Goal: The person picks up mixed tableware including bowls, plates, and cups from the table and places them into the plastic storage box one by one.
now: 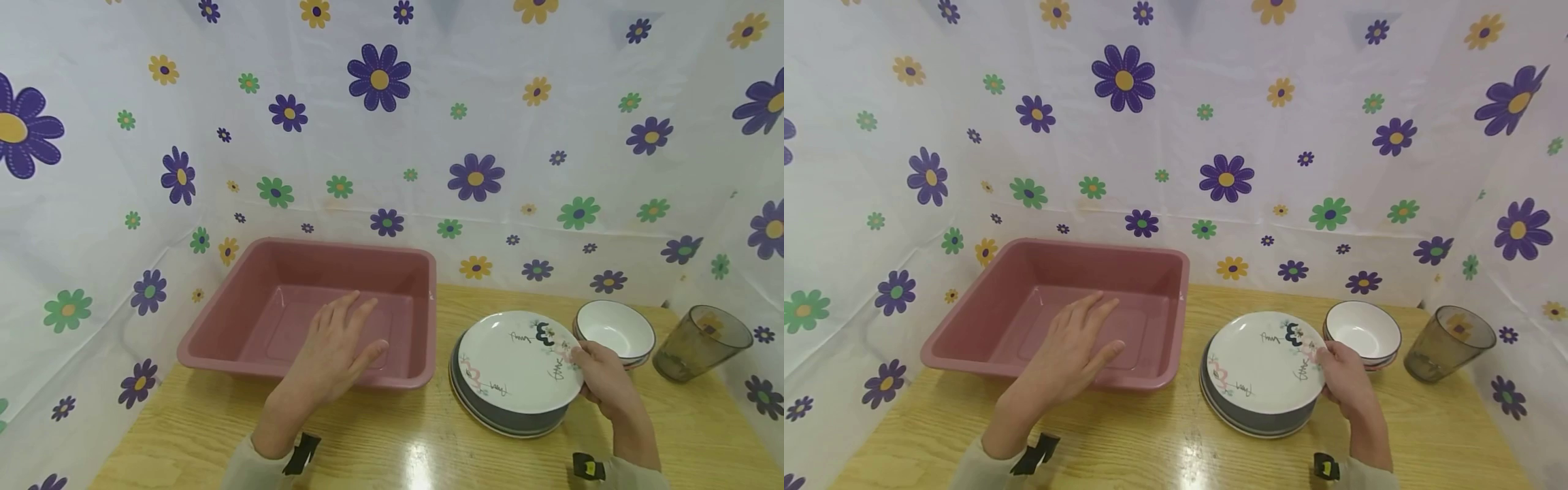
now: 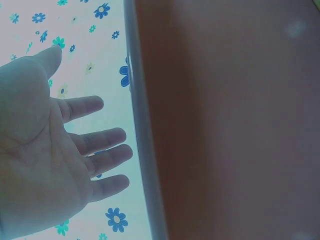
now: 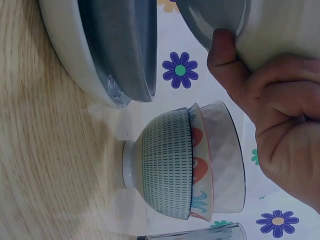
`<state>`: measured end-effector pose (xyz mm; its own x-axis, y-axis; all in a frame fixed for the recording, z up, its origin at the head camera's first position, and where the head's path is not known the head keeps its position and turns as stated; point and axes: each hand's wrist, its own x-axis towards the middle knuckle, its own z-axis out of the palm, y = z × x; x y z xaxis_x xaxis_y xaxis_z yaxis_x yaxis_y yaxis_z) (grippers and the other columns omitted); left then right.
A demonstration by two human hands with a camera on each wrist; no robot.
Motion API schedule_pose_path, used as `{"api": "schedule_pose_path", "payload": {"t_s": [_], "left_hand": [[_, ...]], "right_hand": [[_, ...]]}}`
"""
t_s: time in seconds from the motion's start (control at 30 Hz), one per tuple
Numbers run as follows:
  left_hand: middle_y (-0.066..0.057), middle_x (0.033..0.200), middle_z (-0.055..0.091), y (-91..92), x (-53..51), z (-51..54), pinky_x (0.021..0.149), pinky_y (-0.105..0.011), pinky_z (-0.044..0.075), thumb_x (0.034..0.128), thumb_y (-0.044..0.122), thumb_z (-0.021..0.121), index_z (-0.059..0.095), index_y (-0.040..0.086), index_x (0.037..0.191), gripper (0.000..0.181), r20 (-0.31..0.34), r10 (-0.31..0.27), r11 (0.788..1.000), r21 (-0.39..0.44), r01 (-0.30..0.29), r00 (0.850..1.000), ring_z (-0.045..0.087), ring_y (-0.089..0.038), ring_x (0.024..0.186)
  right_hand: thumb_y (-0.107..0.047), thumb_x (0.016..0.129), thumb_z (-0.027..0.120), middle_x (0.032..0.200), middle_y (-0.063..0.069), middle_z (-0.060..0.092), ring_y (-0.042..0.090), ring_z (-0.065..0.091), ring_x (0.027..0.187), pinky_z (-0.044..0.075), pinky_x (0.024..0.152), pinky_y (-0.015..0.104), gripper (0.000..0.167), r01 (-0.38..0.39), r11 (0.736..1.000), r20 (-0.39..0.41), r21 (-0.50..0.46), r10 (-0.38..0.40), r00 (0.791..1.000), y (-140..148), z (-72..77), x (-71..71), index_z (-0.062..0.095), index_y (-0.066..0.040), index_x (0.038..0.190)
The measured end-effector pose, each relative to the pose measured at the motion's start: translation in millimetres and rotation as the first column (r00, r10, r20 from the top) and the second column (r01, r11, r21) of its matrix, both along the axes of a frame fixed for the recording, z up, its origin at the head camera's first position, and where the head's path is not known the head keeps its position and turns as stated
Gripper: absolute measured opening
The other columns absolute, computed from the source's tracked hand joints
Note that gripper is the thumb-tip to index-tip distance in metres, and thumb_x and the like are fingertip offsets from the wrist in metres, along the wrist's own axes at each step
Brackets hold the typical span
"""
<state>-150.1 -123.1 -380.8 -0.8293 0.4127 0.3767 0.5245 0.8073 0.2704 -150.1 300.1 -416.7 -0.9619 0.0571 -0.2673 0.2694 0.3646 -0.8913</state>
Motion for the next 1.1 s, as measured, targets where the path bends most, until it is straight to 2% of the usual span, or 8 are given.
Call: {"api": "schedule_pose_path", "payload": {"t_s": [0.27, 0.57, 1.1], "left_hand": [[-0.026, 0.152, 0.034, 0.5, -0.3, -0.1, 0.115, -0.061, 0.025, 0.1007, 0.049, 0.049, 0.039, 0.009, 0.149, 0.064, -0.004, -0.001, 1.000, -0.005, 0.001, 1.000, 0.035, -0.044, 0.138], [-0.026, 0.152, 0.034, 0.9, 0.1, 0.4, 0.115, -0.061, 0.025, 0.1008, 0.048, 0.050, 0.039, 0.008, 0.149, 0.064, 0.002, -0.005, 1.000, -0.003, 0.005, 1.000, 0.034, -0.044, 0.139], [-0.025, 0.152, 0.034, 2.3, 1.5, 0.4, 0.114, -0.062, 0.026, 0.1007, 0.049, 0.050, 0.038, 0.009, 0.150, 0.065, -0.003, -0.014, 1.000, 0.002, 0.014, 1.000, 0.034, -0.044, 0.139]], "right_hand": [[-0.019, 0.108, 0.030, 0.073, -0.003, 0.059, 0.004, 0.050, 0.050, 0.040, 0.043, 0.019, 0.047, 0.014, 1.000, -0.016, 0.014, -0.013, 1.000, 0.7, 1.2, 2.1, 0.034, 0.016, 0.138], [-0.021, 0.109, 0.029, 0.078, -0.004, 0.063, 0.003, 0.053, 0.053, 0.043, 0.045, 0.019, 0.054, 0.019, 0.999, -0.026, -0.037, -0.020, 0.999, 2.7, 5.6, 2.6, 0.025, 0.020, 0.144], [-0.023, 0.109, 0.029, 0.075, -0.007, 0.063, 0.003, 0.046, 0.047, 0.037, 0.041, 0.018, 0.054, 0.010, 0.998, -0.088, -0.065, -0.016, 0.996, 2.0, 16.6, 6.6, 0.027, 0.018, 0.145]]}}
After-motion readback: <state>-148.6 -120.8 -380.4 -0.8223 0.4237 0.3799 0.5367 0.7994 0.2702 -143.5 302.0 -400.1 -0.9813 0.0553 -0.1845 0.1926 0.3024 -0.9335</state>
